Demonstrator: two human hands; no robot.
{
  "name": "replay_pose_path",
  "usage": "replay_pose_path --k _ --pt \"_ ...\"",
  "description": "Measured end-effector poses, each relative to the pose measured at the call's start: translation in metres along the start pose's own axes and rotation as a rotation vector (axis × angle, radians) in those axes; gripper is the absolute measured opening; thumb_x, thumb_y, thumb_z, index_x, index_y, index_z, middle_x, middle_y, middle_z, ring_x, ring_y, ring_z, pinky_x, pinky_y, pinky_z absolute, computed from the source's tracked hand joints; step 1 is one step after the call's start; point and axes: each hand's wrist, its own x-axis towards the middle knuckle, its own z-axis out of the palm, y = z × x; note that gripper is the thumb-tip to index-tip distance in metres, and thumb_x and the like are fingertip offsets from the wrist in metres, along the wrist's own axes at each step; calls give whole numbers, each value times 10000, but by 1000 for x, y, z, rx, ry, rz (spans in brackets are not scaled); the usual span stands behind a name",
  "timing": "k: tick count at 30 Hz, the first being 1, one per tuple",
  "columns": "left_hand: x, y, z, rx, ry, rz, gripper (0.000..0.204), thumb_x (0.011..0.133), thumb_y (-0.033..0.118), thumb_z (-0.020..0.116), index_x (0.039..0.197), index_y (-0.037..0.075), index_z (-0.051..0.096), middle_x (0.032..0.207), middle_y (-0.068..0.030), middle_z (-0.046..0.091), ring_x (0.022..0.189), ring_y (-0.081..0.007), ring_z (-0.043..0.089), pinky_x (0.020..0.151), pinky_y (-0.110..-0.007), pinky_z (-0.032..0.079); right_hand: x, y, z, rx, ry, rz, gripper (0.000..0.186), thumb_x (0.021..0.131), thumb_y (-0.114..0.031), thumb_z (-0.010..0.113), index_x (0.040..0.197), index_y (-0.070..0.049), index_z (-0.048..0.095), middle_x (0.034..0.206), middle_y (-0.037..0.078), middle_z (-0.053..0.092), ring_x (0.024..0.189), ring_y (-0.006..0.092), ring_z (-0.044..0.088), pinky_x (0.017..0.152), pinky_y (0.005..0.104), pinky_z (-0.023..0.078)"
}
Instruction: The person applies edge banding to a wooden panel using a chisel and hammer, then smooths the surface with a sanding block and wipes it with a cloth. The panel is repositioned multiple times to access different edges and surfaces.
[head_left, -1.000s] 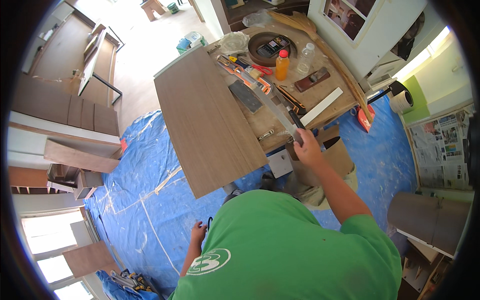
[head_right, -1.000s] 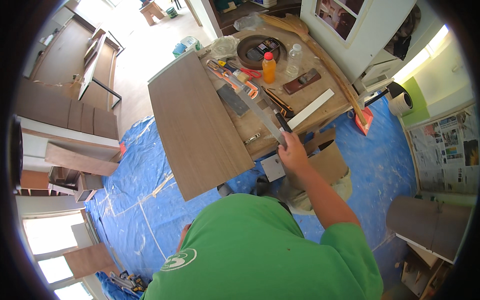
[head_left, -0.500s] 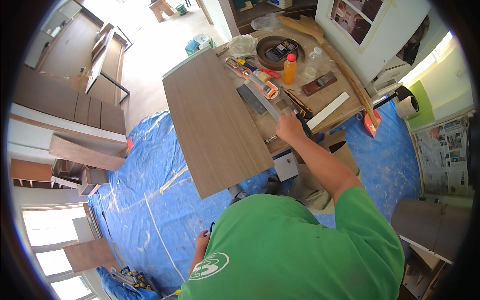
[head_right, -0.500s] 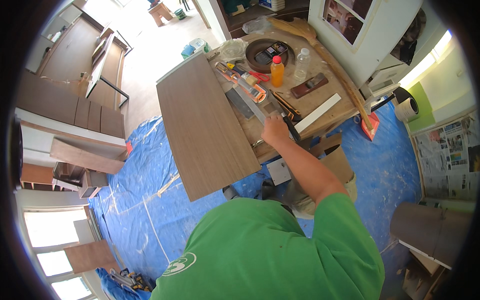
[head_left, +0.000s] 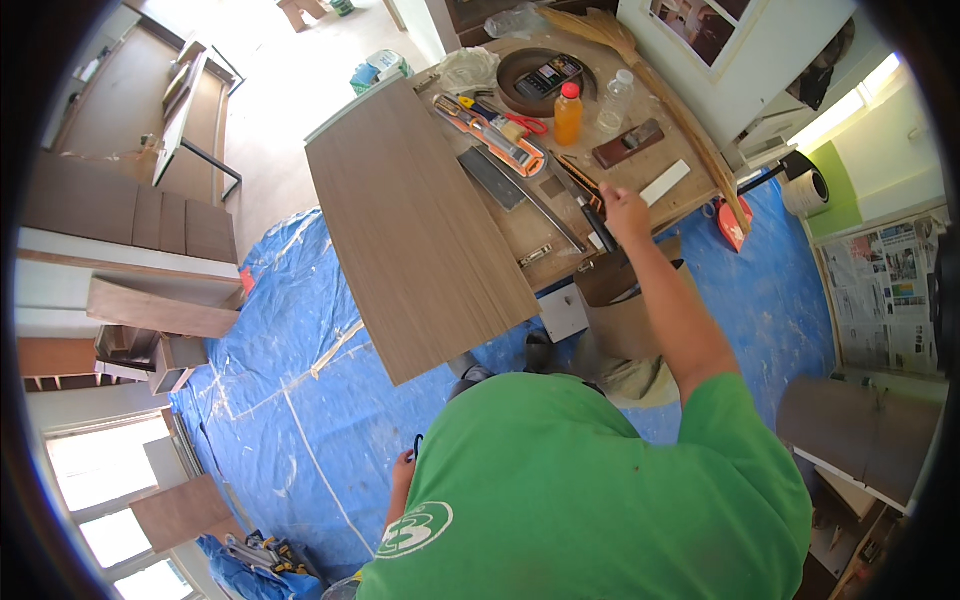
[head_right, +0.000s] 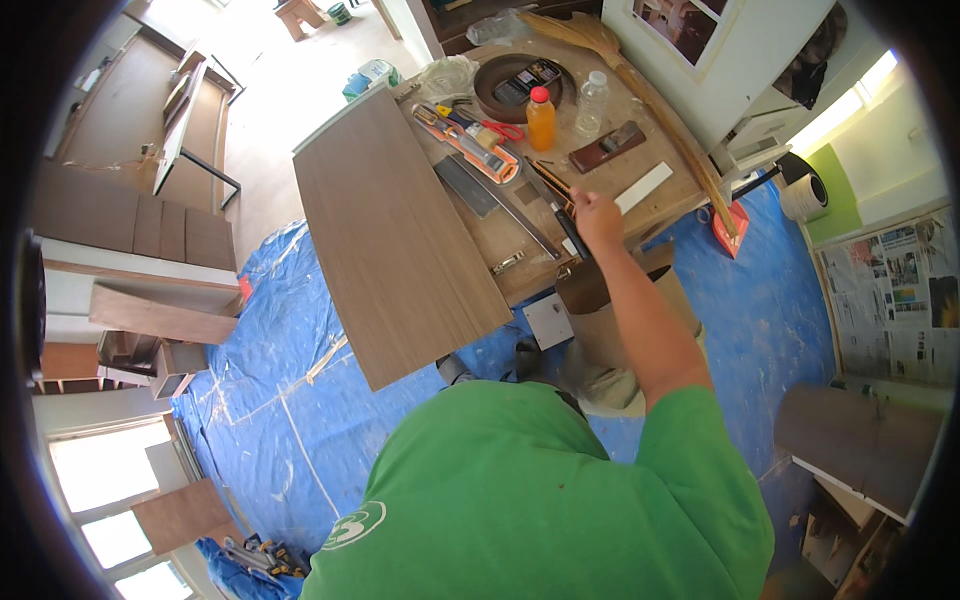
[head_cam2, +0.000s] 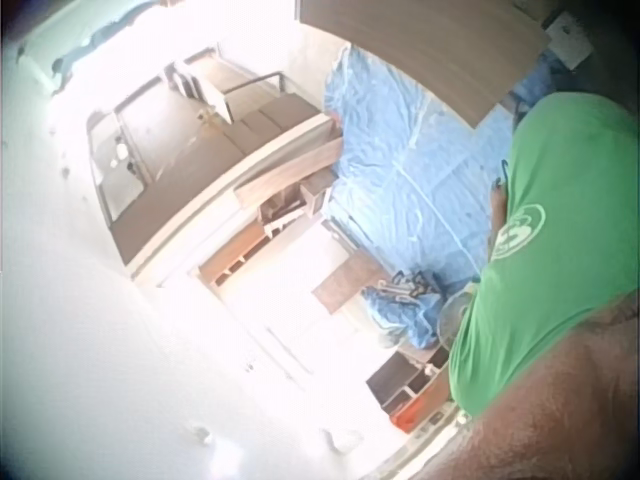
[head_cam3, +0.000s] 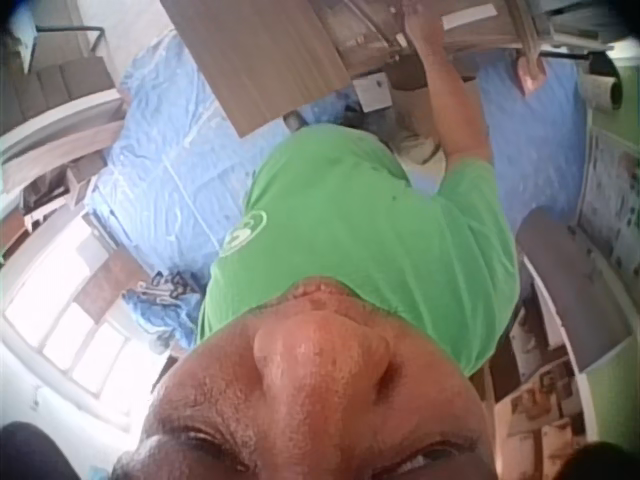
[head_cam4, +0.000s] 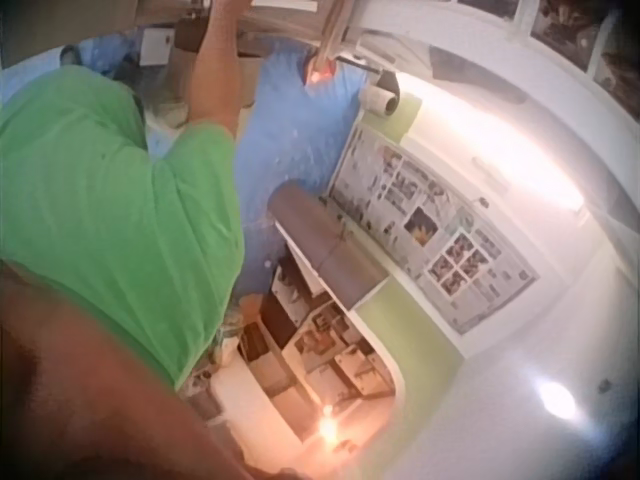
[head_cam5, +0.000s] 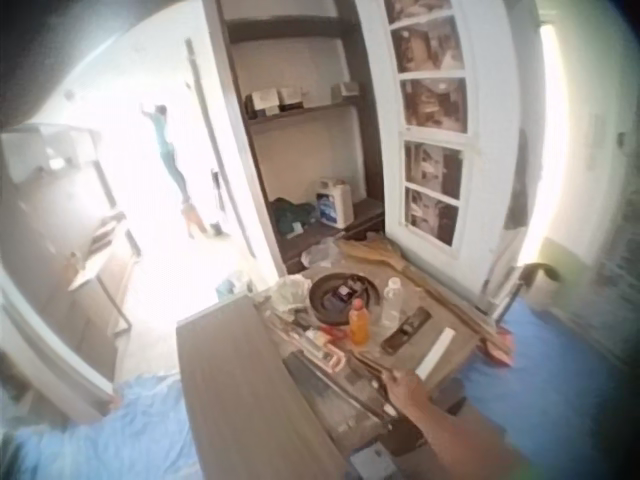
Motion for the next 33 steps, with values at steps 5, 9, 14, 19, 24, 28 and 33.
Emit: replay_pose_path --k 5,9,14,19,24,28,33 --pt "11 54 -8 -58 -60 -54 536 898 342 707 1344 51 647 1198 -191 741 1099 -324 721 943 -394 553 24 81 -9 69 147 0 397 956 -392 655 879 -4 678 864 209 728 929 420 698 803 494 537" --pt "7 55 -20 -32 -42 -68 516 897 311 689 1344 55 649 1194 -193 740 1087 -320 724 948 -398 555 17 88 -9 26 -53 113 446 939 -444 675 902 1 664 799 193 705 805 361 682 729 445 540" --pt "8 34 -25 39 -58 -54 518 886 319 683 1335 62 658 1187 -191 742 1082 -318 726 962 -403 552 1 45 -13 181 -272 457 497 899 -506 698 968 -15 672 831 184 735 916 345 726 827 456 554" --pt "14 23 -14 24 -41 -46 538 885 374 694 1337 83 664 1192 -171 746 1082 -306 727 954 -398 554 -31 34 -16 12 -286 190 486 860 -471 750 1032 -29 643 885 162 736 907 328 726 811 454 556" --pt "8 11 -2 30 -101 -78 549 881 418 710 1344 125 670 1194 -141 751 1074 -297 731 937 -397 558 -62 16 -13 -116 -298 -23 363 827 -274 766 1066 -45 615 1015 203 721 1002 402 690 845 503 538" --pt "5 11 4 26 -87 -54 555 877 420 717 1348 130 668 1197 -144 750 1079 -300 729 936 -397 558 -72 10 -4 -118 -270 -94 339 849 -273 751 1051 -36 616 1008 202 712 1009 406 681 841 511 535" --pt "8 17 -2 -3 -72 -71 551 886 379 709 1362 108 652 1198 -171 744 1083 -306 727 939 -397 560 -77 2 0 -95 -261 -107 326 847 -291 757 1008 -37 630 972 198 711 988 412 682 825 512 536"
